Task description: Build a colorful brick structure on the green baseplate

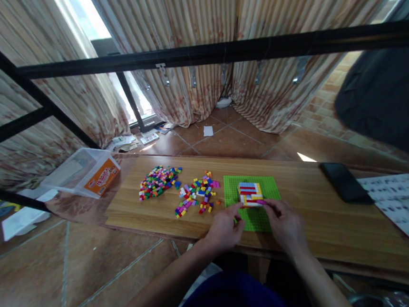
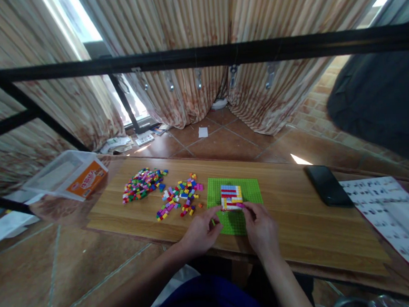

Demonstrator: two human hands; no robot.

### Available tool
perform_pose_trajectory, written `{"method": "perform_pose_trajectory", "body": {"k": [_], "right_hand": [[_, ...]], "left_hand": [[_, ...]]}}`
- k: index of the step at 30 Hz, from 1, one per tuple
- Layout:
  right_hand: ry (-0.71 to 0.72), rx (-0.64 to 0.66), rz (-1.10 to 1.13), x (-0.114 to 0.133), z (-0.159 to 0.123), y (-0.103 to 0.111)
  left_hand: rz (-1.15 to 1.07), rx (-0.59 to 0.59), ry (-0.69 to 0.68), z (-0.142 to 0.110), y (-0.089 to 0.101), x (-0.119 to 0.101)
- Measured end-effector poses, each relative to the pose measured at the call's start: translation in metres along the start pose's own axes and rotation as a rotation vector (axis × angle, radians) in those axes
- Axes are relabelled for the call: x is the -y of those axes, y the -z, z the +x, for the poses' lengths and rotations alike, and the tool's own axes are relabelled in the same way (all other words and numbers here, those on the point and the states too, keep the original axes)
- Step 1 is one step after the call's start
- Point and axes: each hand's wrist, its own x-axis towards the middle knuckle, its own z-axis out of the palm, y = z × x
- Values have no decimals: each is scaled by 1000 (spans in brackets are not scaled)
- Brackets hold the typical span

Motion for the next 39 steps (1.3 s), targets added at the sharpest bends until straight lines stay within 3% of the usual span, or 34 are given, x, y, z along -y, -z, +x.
{"method": "perform_pose_trajectory", "body": {"k": [5, 12, 31, 39], "right_hand": [[-4, 3, -21, -3, 2, -2], [-152, -3, 109, -9, -2, -7], [-283, 20, 186, 3, 5, -4], [-424, -10, 332, -6, 12, -19]], "left_hand": [[43, 72, -28, 5, -7, -9], [65, 124, -12, 11, -18, -16], [59, 114, -19, 15, -28, -15], [89, 110, -17, 18, -28, -17]]}}
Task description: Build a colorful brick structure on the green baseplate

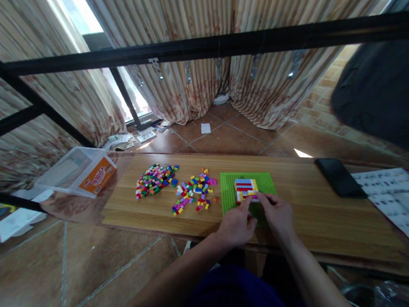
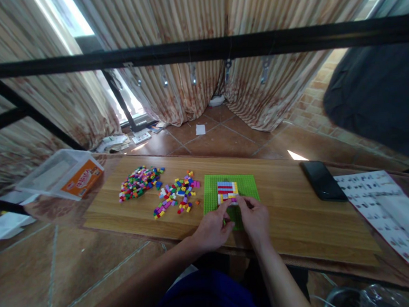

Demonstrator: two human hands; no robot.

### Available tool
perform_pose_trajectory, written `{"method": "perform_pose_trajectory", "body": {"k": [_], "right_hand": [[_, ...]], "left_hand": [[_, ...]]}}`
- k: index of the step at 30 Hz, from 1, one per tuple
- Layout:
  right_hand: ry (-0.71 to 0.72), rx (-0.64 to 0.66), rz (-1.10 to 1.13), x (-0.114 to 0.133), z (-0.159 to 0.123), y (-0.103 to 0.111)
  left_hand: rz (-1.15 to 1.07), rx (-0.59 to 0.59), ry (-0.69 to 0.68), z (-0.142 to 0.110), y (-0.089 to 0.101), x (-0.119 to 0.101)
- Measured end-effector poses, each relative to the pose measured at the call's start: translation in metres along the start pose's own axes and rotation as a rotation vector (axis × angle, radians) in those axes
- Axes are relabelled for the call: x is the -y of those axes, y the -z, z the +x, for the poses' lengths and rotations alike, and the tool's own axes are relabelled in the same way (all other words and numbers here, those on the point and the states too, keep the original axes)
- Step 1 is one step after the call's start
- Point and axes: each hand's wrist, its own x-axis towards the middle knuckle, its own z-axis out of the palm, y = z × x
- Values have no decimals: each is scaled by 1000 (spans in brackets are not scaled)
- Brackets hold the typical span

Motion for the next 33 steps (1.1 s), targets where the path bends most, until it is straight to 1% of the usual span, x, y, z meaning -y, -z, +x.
{"method": "perform_pose_trajectory", "body": {"k": [6, 10, 14, 19, 24, 28, 33], "right_hand": [[-6, -40, 8, -8, 0, -5], [-6, -59, 22, -10, 0, -7], [1, -77, 29, -9, -1, -8], [-78, -84, 83, -6, -1, -8], [-124, -69, 141, -2, 1, -10], [-161, -56, 178, 3, 3, -11], [-181, -50, 218, 6, 3, -9]], "left_hand": [[-6, -1, 2, 0, 0, 1], [-18, 9, 3, -1, 0, 2], [-15, -11, 4, -2, -2, 6], [-4, -27, -36, -4, -4, 7], [120, -7, -77, -3, -2, 1], [261, 22, -77, 1, -1, 0], [362, 52, -81, 3, 0, 0]]}}
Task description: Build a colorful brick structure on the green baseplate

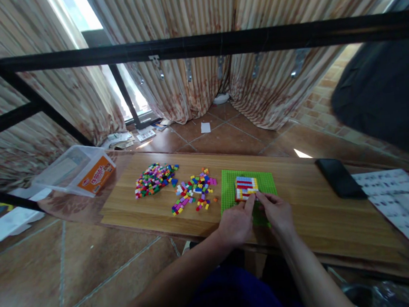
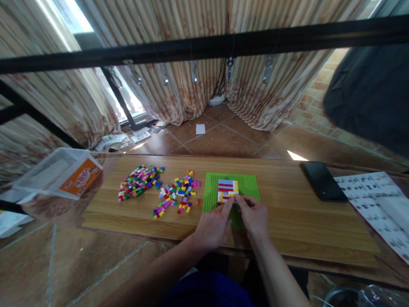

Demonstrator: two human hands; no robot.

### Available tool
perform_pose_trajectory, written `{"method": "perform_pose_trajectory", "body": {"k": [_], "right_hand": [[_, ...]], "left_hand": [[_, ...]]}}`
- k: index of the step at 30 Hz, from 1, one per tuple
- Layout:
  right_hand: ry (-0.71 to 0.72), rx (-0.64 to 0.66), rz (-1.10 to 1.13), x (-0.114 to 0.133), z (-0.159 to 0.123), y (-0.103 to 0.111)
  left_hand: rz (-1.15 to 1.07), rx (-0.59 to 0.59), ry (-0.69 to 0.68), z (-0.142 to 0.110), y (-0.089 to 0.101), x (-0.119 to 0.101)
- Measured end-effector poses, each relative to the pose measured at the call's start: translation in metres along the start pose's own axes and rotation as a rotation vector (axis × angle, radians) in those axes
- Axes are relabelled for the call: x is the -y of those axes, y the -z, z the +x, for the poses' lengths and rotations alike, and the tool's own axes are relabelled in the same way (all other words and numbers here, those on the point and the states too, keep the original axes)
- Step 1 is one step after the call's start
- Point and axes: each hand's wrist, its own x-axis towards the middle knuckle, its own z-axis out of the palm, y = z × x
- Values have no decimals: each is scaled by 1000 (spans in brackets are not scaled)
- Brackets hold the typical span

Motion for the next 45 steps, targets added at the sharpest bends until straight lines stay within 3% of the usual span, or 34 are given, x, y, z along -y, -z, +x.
{"method": "perform_pose_trajectory", "body": {"k": [9, 26, 34, 39, 45], "right_hand": [[1, 76, -6, 5, 6, 2], [17, 84, -7, 0, 7, 1], [-24, 107, 54, -2, 5, 9], [-86, 73, 253, -12, 6, 18], [7, 60, 208, -28, 6, 21]], "left_hand": [[95, 7, 5, 6, 1, 2], [159, 16, 8, 6, -5, 5], [11, -122, 74, -5, 10, 10], [-59, -246, 229, -16, 32, 34], [-64, -420, 399, -17, 52, 82]]}}
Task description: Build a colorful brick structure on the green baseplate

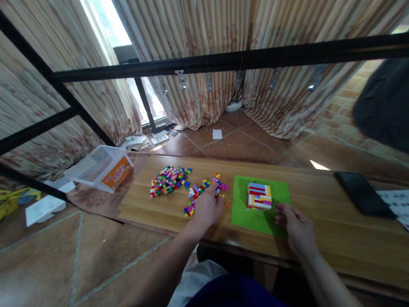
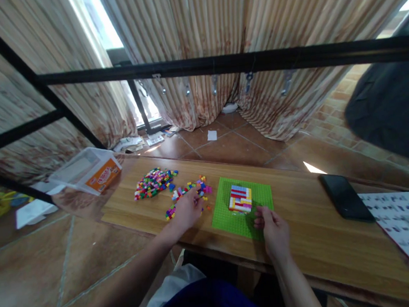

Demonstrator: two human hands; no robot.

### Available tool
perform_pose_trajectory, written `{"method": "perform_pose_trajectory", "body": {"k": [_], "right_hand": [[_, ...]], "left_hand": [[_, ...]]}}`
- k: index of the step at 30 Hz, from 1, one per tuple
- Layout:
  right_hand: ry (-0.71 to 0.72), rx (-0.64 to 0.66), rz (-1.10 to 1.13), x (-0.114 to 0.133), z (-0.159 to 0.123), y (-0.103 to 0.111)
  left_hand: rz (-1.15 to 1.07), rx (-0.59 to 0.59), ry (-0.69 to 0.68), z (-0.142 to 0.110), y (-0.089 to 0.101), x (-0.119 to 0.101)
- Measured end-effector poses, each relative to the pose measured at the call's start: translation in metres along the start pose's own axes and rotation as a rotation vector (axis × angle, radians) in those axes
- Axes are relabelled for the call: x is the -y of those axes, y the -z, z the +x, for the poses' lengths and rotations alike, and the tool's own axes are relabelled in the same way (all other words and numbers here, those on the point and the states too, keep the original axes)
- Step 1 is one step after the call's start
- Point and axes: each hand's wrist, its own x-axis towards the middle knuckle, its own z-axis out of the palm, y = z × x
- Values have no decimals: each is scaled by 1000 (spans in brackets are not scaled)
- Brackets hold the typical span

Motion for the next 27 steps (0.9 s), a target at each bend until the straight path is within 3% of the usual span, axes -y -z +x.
{"method": "perform_pose_trajectory", "body": {"k": [5, 12, 20, 27], "right_hand": [[63, -1, -75, -3, -5, 4], [82, 7, -177, 0, -10, 7], [115, 28, -260, -1, -10, 8], [111, 31, -252, 1, -11, 6]], "left_hand": [[116, -74, -1, 30, 7, 13], [260, 68, -138, 60, 6, 9], [281, 126, -313, 60, -6, 3], [378, 167, -296, 60, -11, -9]]}}
